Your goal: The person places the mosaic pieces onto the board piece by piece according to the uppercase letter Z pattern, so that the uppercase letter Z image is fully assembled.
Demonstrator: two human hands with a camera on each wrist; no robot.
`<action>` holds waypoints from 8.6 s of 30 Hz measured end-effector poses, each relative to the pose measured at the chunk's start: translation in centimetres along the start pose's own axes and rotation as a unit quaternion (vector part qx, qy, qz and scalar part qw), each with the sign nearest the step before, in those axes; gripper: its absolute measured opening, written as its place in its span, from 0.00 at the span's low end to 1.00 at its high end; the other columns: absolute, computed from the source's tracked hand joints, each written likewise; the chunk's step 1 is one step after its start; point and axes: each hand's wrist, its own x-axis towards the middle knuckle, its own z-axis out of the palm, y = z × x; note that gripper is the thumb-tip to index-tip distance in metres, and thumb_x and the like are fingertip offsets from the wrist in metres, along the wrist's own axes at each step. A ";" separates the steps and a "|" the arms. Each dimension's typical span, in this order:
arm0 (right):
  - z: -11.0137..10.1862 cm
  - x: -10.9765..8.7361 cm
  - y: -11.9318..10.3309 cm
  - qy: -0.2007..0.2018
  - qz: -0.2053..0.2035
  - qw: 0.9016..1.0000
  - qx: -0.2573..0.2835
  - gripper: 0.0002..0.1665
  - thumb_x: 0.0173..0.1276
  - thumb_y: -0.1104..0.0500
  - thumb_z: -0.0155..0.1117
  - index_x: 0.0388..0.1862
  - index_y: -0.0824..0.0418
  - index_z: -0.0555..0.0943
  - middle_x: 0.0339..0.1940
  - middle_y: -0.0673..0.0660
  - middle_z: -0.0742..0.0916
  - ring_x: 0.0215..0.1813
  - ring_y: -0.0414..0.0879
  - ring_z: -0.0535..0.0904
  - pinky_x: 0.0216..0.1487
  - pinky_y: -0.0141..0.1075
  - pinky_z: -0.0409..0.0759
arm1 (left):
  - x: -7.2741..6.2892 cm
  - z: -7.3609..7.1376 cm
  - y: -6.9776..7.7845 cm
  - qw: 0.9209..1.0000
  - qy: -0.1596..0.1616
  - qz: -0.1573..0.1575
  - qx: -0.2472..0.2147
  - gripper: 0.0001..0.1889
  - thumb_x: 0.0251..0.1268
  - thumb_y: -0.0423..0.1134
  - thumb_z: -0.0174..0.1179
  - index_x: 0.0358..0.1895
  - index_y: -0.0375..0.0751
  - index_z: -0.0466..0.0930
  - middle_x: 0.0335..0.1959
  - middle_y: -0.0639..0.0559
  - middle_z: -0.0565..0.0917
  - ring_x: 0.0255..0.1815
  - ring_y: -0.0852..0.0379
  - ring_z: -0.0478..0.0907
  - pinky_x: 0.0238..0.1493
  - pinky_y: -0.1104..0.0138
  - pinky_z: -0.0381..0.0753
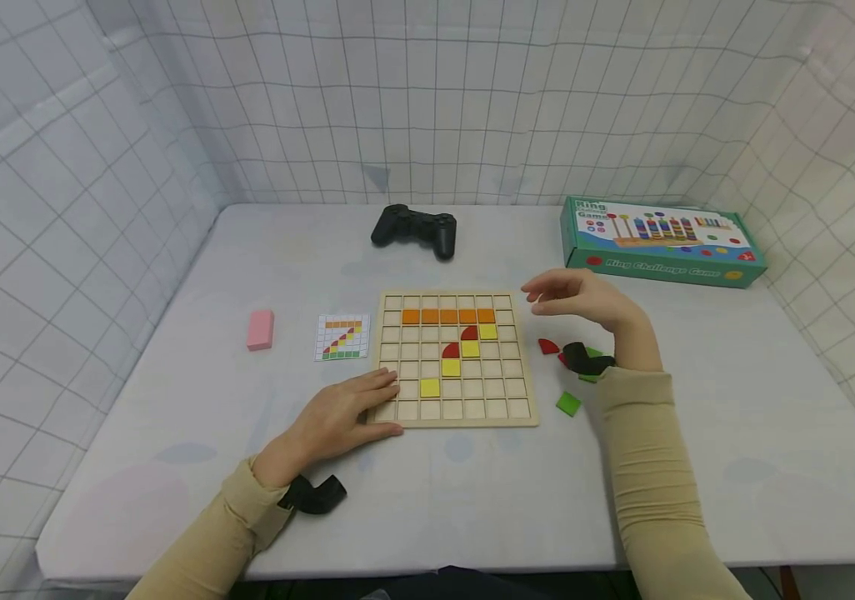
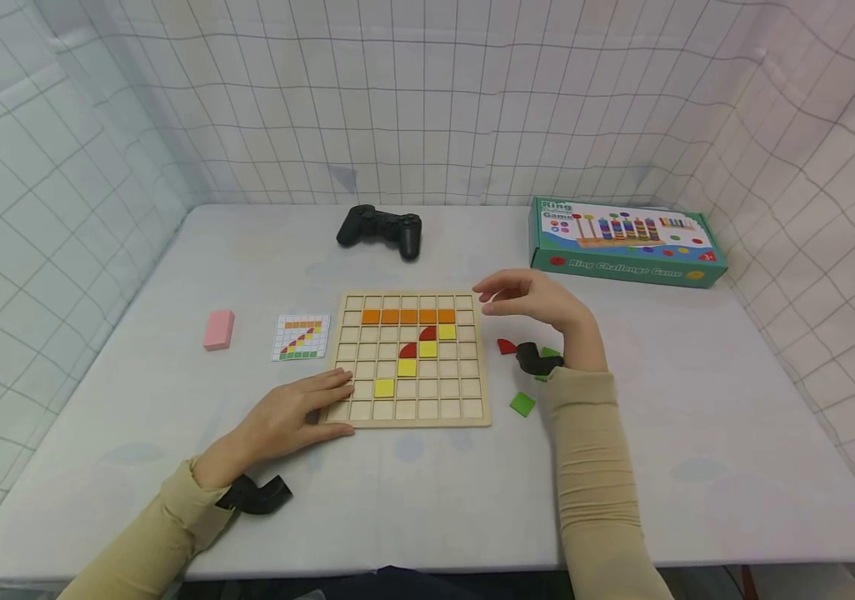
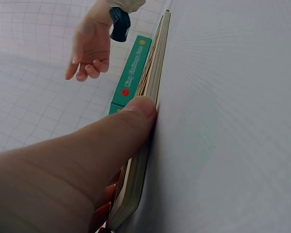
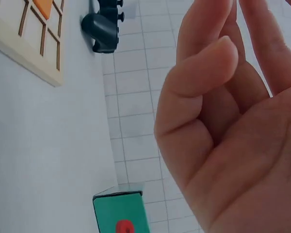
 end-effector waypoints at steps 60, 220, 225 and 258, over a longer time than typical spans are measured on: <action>-0.3 0.2 5.4 -0.070 0.124 0.989 -0.039 0.24 0.56 0.61 0.71 0.51 0.67 0.79 0.34 0.58 0.83 0.32 0.45 0.75 0.39 0.33 0.78 | 0.0 0.0 -0.1 1.000 -0.008 -0.006 -0.002 0.33 0.57 0.58 0.63 0.59 0.37 0.76 0.64 0.45 0.71 0.67 0.50 0.64 0.64 0.56 0.67; -1.2 -2.9 5.9 -0.081 0.048 0.989 -0.116 0.23 0.53 0.60 0.74 0.49 0.64 0.81 0.32 0.57 0.81 0.33 0.47 0.73 0.32 0.31 0.73 | 0.1 0.1 -0.1 1.000 -0.005 -0.009 -0.009 0.32 0.56 0.57 0.64 0.59 0.38 0.77 0.63 0.45 0.72 0.66 0.50 0.66 0.63 0.56 0.69; -1.2 -3.0 6.1 -0.078 0.051 0.988 -0.122 0.23 0.53 0.61 0.74 0.49 0.64 0.81 0.32 0.57 0.81 0.34 0.47 0.74 0.33 0.32 0.74 | 0.1 0.2 -0.1 1.000 -0.005 -0.007 -0.011 0.32 0.56 0.57 0.64 0.59 0.38 0.77 0.63 0.45 0.72 0.66 0.51 0.66 0.63 0.57 0.69; -0.1 -2.9 4.8 -0.077 0.061 0.980 -0.175 0.14 0.57 0.63 0.70 0.42 0.64 0.82 0.31 0.54 0.81 0.34 0.47 0.72 0.34 0.34 0.73 | -0.2 -0.1 -0.1 1.000 0.001 0.001 -0.005 0.32 0.55 0.57 0.65 0.58 0.38 0.77 0.63 0.45 0.73 0.66 0.50 0.67 0.62 0.56 0.69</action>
